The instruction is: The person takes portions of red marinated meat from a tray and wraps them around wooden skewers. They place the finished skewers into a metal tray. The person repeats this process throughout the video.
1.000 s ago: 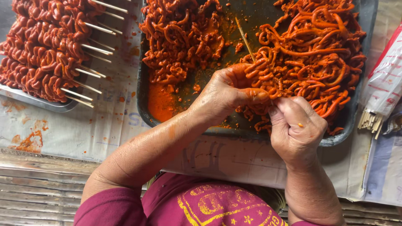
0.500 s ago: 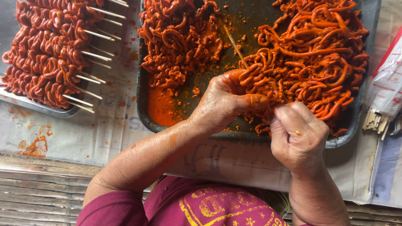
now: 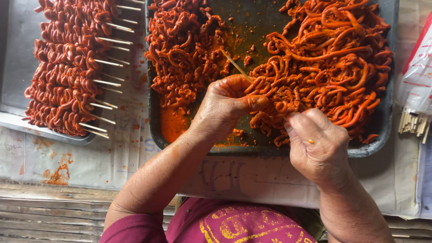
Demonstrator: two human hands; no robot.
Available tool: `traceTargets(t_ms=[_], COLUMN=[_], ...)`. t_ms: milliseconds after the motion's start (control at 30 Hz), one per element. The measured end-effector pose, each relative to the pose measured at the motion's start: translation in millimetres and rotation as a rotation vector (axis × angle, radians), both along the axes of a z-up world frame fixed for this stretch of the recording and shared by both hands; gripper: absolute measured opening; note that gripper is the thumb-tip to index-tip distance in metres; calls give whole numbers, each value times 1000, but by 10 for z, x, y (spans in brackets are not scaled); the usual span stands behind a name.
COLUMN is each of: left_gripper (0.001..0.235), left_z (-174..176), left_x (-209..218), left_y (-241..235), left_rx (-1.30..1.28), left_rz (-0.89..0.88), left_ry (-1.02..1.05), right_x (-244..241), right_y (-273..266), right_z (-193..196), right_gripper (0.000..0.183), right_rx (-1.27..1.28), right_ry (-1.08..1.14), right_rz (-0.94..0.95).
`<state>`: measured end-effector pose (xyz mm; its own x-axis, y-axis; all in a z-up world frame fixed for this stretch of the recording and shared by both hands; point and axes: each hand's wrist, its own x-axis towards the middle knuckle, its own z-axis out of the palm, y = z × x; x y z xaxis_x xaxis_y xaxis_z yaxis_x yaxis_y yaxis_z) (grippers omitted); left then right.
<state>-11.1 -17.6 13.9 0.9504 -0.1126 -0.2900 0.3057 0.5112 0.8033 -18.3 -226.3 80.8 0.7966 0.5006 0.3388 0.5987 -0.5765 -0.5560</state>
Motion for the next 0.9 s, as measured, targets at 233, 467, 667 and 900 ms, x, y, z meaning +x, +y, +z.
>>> traceTargets(t_ms=[233,467,667,900], left_gripper=[28,40,40,37], left_z=[-81,-63,-44,-166], left_x=[-23,-24,38,42], left_y=[-68,9,135,14], left_rx=[-79,-359,-316,-157], left_rz=[43,-41,-58,-15], left_ry=[1,-12,-102,-57], right_x=[35,110,87,144], right_y=[-40,-205,-335,-490], right_z=[-35,-65,-260,-310], right_gripper=[22,18,10,19], right_rx=[-110,16,488,1189], right_ry=[-52,58,650,1151], right_rz=[3,-9,-137,91])
